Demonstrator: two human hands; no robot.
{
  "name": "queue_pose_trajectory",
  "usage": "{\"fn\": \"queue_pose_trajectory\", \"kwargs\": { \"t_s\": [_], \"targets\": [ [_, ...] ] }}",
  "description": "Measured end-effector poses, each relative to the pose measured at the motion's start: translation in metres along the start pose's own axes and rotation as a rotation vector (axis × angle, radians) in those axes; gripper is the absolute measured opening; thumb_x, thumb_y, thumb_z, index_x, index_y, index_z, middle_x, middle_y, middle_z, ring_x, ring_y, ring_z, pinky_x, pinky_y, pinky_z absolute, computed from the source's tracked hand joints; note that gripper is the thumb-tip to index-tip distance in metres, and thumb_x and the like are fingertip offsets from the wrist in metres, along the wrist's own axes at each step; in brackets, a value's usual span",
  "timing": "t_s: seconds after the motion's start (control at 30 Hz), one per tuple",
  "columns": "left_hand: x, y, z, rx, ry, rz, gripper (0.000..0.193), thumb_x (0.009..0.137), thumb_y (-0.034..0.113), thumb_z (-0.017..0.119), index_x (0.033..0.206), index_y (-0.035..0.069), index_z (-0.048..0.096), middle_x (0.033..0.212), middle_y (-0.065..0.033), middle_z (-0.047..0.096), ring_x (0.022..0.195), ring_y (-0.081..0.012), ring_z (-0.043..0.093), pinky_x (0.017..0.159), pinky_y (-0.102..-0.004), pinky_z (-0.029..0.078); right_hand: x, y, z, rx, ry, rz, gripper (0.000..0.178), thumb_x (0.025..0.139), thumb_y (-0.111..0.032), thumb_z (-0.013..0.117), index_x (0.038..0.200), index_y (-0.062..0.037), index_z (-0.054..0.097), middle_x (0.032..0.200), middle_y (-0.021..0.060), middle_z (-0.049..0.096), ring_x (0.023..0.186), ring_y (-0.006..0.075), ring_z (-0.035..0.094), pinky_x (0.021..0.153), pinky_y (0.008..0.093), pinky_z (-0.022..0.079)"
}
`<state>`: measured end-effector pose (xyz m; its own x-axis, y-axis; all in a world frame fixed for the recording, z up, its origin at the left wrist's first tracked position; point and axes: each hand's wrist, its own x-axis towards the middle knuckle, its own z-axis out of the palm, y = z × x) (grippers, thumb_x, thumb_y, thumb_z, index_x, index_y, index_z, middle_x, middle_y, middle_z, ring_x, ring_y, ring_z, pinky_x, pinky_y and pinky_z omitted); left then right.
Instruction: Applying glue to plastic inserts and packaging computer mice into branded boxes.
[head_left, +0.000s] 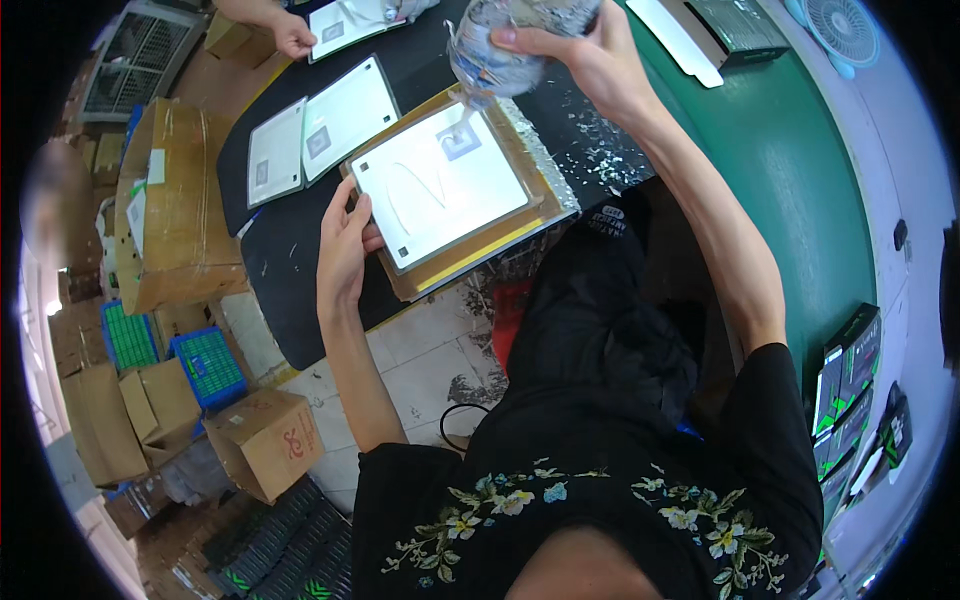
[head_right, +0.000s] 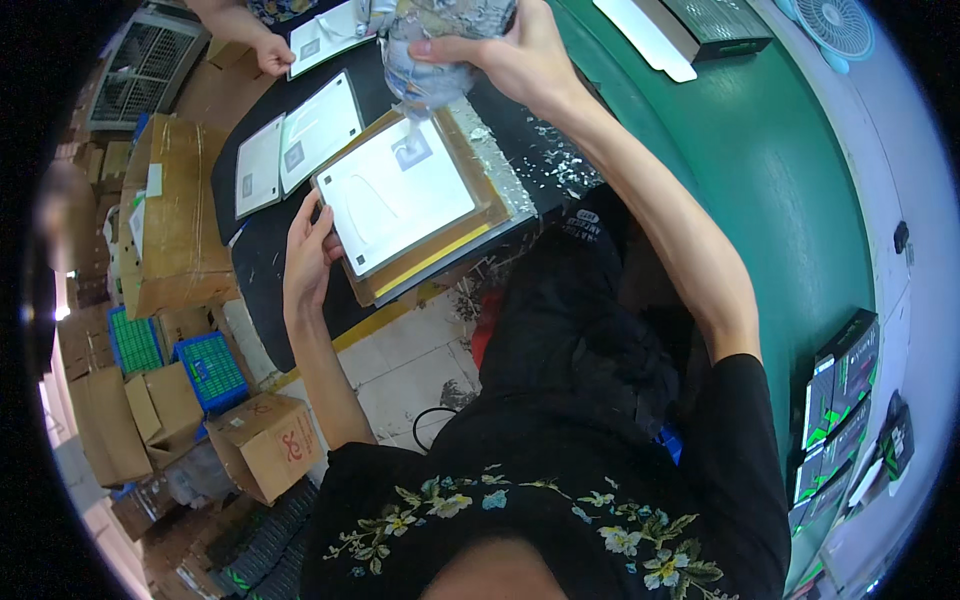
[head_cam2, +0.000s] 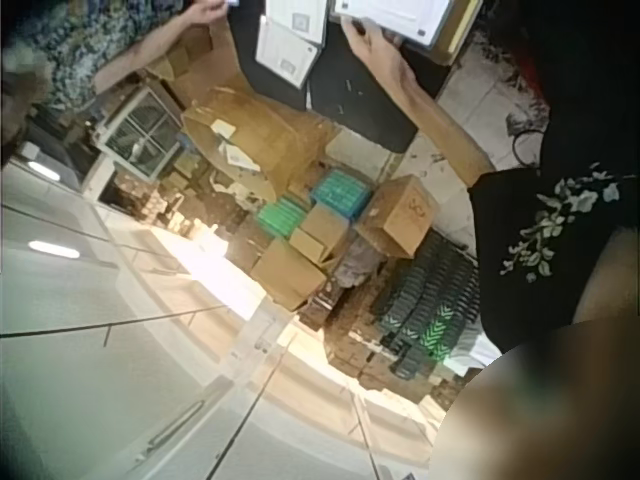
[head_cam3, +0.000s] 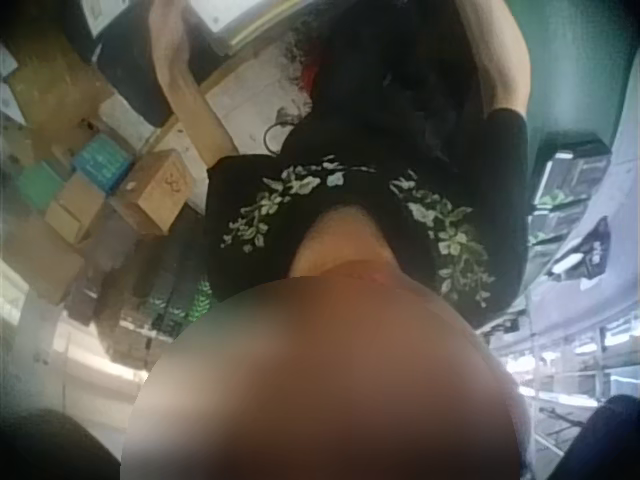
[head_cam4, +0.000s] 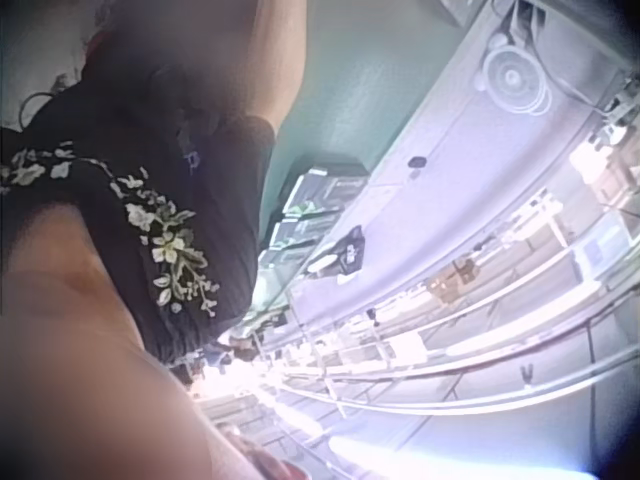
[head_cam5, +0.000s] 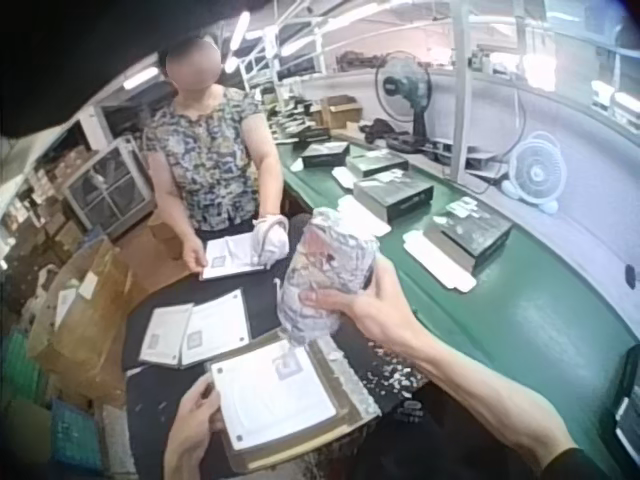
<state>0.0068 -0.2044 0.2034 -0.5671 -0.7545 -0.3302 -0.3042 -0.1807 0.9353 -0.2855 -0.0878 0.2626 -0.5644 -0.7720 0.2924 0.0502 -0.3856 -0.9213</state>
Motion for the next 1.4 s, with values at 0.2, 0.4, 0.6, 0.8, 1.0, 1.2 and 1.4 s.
{"fn": "queue_pose_trajectory", "kwargs": {
  "t_s": [0.2, 0.4, 0.6, 0.8, 1.0, 1.2, 1.4],
  "targets": [
    [-0.007, -0.001, 0.002, -0.157, -0.044, 0.043, 0.044, 0.103, 0.016, 0.047, 0.143, 0.003, 0.036, 0.099, -0.0048, 0.064, 0.08, -0.0083, 0.066, 0.069, -0.0246, 0.057, -0.011, -0.019, -0.024, 0.039, -0.161, 0.198, 0.053, 0.073, -0.002, 0.08, 0.12, 0.0018, 0.057, 0.108, 0.0093, 0.067, 0.099, 0.0169, 0.064, 0.091, 0.0334, 0.05],
    [-0.011, -0.02, -0.012, -0.264, 0.049, 0.291, 0.048, 0.1, 0.007, 0.05, 0.145, 0.001, 0.033, 0.128, -0.0115, 0.056, 0.111, -0.0167, 0.057, 0.094, -0.0325, 0.047, 0.045, 0.055, -0.079, -0.356, -0.257, 0.663, 0.056, 0.075, -0.043, 0.075, 0.11, 0.0004, 0.067, 0.096, 0.0117, 0.071, 0.079, 0.0211, 0.071, 0.067, 0.0343, 0.059],
    [-0.033, -0.015, -0.001, -0.373, -0.024, 0.338, 0.065, 0.095, 0.011, 0.056, 0.15, 0.0, 0.023, 0.147, -0.0182, 0.039, 0.131, -0.0292, 0.045, 0.11, -0.0407, 0.036, 0.032, 0.093, -0.076, -1.143, -0.226, 0.404, 0.08, 0.062, -0.064, 0.073, 0.112, -0.0024, 0.065, 0.106, 0.0249, 0.066, 0.101, 0.0383, 0.066, 0.087, 0.0453, 0.053],
    [-0.049, 0.01, 0.099, -0.401, -0.157, 0.264, 0.066, 0.095, 0.005, 0.056, 0.151, 0.002, 0.021, 0.147, -0.0188, 0.038, 0.131, -0.0283, 0.044, 0.11, -0.0415, 0.036, 0.079, 0.055, -0.143, -1.354, 0.127, -0.045, 0.062, 0.081, -0.056, 0.062, 0.11, -0.0012, 0.061, 0.106, 0.0284, 0.063, 0.104, 0.0451, 0.061, 0.085, 0.0536, 0.049],
    [-0.039, 0.022, 0.226, -0.501, -0.562, 0.187, 0.06, 0.097, 0.004, 0.053, 0.15, 0.007, 0.025, 0.146, -0.0163, 0.04, 0.128, -0.0253, 0.047, 0.105, -0.0401, 0.042, -0.001, 0.017, -0.369, -1.826, 0.416, 0.081, 0.054, 0.093, -0.054, 0.046, 0.136, -0.0224, 0.052, 0.133, 0.0245, 0.049, 0.125, 0.0463, 0.044, 0.102, 0.0563, 0.033],
    [-0.005, 0.015, 0.268, -0.413, -0.577, 0.105, 0.061, 0.098, 0.004, 0.05, 0.151, 0.014, 0.02, 0.141, -0.0187, 0.043, 0.118, -0.0281, 0.054, 0.092, -0.043, 0.051, -0.126, -0.031, -0.324, -1.901, 0.398, 0.032, 0.049, 0.085, -0.051, 0.059, 0.113, -0.0114, 0.064, 0.113, 0.0271, 0.056, 0.109, 0.042, 0.053, 0.087, 0.0551, 0.042],
    [0.025, 0.01, 0.342, -0.309, -0.69, -0.037, 0.058, 0.098, 0.004, 0.052, 0.149, 0.012, 0.026, 0.133, -0.0182, 0.051, 0.112, -0.0268, 0.059, 0.087, -0.0394, 0.055, -0.207, -0.053, -0.366, -1.787, 0.774, 0.002, 0.055, 0.092, -0.047, 0.052, 0.128, -0.0055, 0.053, 0.127, 0.0219, 0.051, 0.116, 0.04, 0.052, 0.095, 0.0506, 0.041]
  ]
}}
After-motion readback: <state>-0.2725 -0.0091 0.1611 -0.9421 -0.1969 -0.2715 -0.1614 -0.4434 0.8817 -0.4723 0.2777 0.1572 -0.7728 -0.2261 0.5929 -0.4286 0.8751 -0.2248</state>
